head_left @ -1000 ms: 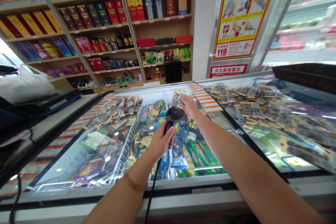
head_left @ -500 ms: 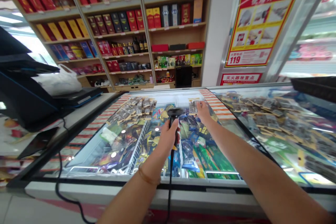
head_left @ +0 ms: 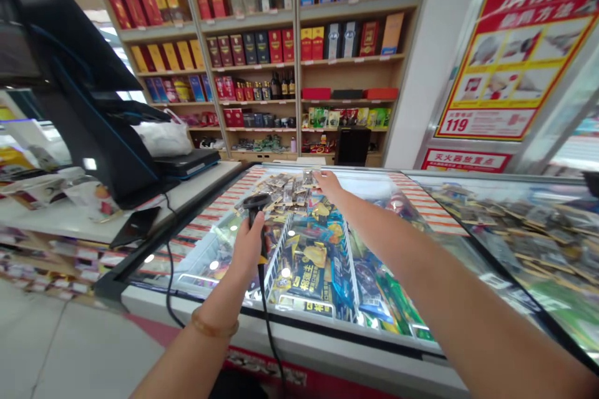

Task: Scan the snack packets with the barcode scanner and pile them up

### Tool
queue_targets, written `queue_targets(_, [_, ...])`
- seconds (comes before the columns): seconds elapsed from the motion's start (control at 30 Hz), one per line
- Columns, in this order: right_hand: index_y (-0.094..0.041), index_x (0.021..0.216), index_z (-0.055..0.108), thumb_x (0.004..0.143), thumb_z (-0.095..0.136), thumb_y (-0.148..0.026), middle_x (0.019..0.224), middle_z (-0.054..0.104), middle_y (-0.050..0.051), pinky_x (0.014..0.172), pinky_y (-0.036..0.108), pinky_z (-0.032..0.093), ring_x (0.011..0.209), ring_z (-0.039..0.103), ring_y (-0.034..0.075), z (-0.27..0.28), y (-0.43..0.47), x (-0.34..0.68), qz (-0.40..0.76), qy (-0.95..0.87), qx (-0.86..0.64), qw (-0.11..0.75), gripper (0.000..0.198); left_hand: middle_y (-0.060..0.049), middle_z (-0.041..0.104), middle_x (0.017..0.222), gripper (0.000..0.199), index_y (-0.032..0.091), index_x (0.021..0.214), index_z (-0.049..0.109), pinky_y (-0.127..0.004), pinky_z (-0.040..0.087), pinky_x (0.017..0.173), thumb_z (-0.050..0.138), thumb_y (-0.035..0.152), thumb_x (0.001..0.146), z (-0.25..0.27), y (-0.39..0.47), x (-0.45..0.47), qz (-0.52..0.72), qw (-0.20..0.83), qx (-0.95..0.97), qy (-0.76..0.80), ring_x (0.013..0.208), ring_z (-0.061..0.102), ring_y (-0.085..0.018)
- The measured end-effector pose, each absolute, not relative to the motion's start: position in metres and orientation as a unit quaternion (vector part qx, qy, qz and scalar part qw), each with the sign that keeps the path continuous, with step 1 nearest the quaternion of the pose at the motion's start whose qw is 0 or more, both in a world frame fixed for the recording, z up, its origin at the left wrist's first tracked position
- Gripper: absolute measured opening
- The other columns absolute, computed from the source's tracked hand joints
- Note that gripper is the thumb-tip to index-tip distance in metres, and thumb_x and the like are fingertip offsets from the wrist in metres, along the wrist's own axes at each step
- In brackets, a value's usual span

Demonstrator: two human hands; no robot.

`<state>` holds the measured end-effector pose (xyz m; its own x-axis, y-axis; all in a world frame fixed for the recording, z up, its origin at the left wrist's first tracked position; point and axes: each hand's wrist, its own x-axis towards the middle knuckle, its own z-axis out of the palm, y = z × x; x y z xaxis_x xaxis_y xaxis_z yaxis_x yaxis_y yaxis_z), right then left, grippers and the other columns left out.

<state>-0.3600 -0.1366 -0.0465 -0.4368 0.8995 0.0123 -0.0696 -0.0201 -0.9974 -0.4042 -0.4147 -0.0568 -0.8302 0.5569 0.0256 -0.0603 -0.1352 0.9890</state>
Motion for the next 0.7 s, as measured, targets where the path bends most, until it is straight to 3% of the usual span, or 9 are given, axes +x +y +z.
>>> queue_targets(0.17, [-0.020,0.118,0.056,0.092,0.074,-0.025,0.089,0.069,0.002,0.070,0.033,0.066,0.065,0.074,0.015,-0.042,-0.150,-0.390,0.704,-0.554,-0.277,0.347,0.031,0.006,0.057,0.065,0.048,0.022,0.089,0.050,-0.022,0.038,0.038,0.072,0.062,0.075,-0.060,-0.426,-0.413,0.723,0.210,0.190,0.630,0.039,0.049,-0.008])
queue_targets(0.3, [-0.019,0.107,0.059,0.096,0.067,-0.018,0.086,0.069,0.001,0.074,0.031,0.066,0.065,0.074,0.014,-0.055,-0.144,-0.358,0.689,-0.571,-0.293,0.337,0.013,0.006,0.058,0.065,0.051,0.022,0.088,0.050,-0.021,0.036,0.037,0.072,0.065,0.073,-0.065,-0.414,-0.405,0.720,0.226,0.200,0.625,0.039,0.049,-0.008])
queue_targets(0.43, [-0.018,0.100,0.063,0.094,0.070,-0.021,0.095,0.074,0.004,0.079,0.033,0.065,0.070,0.075,0.015,-0.072,-0.127,-0.294,0.652,-0.600,-0.318,0.339,0.009,0.006,0.058,0.064,0.054,0.022,0.086,0.050,-0.022,0.037,0.037,0.075,0.067,0.069,-0.068,-0.385,-0.382,0.718,0.258,0.224,0.606,0.040,0.049,-0.008])
queue_targets(0.6, [-0.018,0.100,0.070,0.094,0.067,-0.023,0.099,0.077,0.006,0.078,0.034,0.064,0.077,0.076,0.018,-0.095,-0.094,-0.187,0.548,-0.642,-0.398,0.360,0.008,0.006,0.057,0.062,0.057,0.022,0.086,0.050,-0.022,0.037,0.037,0.077,0.068,0.066,-0.064,-0.335,-0.331,0.707,0.310,0.264,0.578,0.040,0.050,-0.009])
queue_targets(0.7, [-0.019,0.104,0.074,0.095,0.060,-0.024,0.101,0.078,0.008,0.085,0.038,0.062,0.091,0.076,0.022,-0.102,-0.071,-0.115,0.355,-0.728,-0.478,0.340,0.017,0.006,0.057,0.063,0.055,0.022,0.086,0.050,-0.023,0.037,0.035,0.075,0.067,0.068,-0.065,-0.307,-0.296,0.698,0.332,0.286,0.567,0.038,0.049,-0.009])
